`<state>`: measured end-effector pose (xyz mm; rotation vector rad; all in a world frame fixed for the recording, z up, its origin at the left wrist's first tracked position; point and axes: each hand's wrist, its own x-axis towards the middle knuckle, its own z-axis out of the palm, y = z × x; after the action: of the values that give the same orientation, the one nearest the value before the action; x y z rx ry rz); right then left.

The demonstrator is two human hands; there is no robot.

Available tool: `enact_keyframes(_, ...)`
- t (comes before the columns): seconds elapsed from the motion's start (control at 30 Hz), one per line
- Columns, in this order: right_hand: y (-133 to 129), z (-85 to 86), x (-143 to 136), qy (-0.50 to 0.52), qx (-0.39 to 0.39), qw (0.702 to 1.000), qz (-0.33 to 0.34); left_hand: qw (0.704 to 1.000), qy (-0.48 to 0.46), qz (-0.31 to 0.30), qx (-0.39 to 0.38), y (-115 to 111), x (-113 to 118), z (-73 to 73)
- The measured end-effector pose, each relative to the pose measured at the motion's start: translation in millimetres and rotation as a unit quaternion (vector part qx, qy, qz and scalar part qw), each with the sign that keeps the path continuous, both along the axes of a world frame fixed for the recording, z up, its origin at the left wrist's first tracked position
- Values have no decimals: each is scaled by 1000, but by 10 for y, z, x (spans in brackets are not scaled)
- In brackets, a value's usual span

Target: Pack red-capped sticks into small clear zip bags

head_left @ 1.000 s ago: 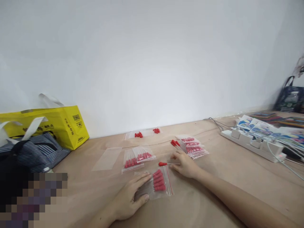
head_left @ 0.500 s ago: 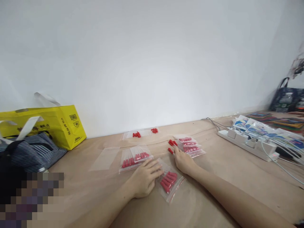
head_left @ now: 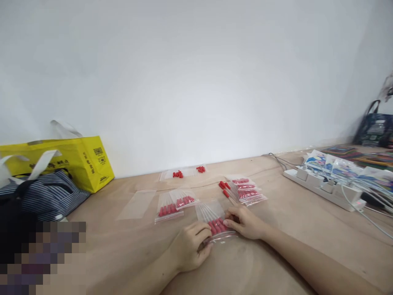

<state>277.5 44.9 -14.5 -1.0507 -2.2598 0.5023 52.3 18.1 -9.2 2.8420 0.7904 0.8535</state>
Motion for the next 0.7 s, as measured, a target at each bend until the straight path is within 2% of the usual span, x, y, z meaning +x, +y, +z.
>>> enact_keyframes(0.13,16,-10,-83,23,30,999,-23,999,-12,37,13,114,-41,17)
enact_keyframes(0.3,-43,21,-11,-41,147,988,39,996,-40,78,8,133,-86,1)
enact_keyframes(0.4,-55,-25,-26,-85,257,962,36,994,-58,94,2,129,-82,-18)
enact_keyframes(0.53,-36,-95,-133,-105,405,908,27,991,-79,111,-6,132,-80,-26)
enact_keyframes(0.6,-28,-112,-168,-117,440,890,33,990,-83,111,-5,132,-95,-21)
enact_keyframes(0.7,-17,-126,-169,-119,448,885,44,994,-71,85,8,142,-145,-11)
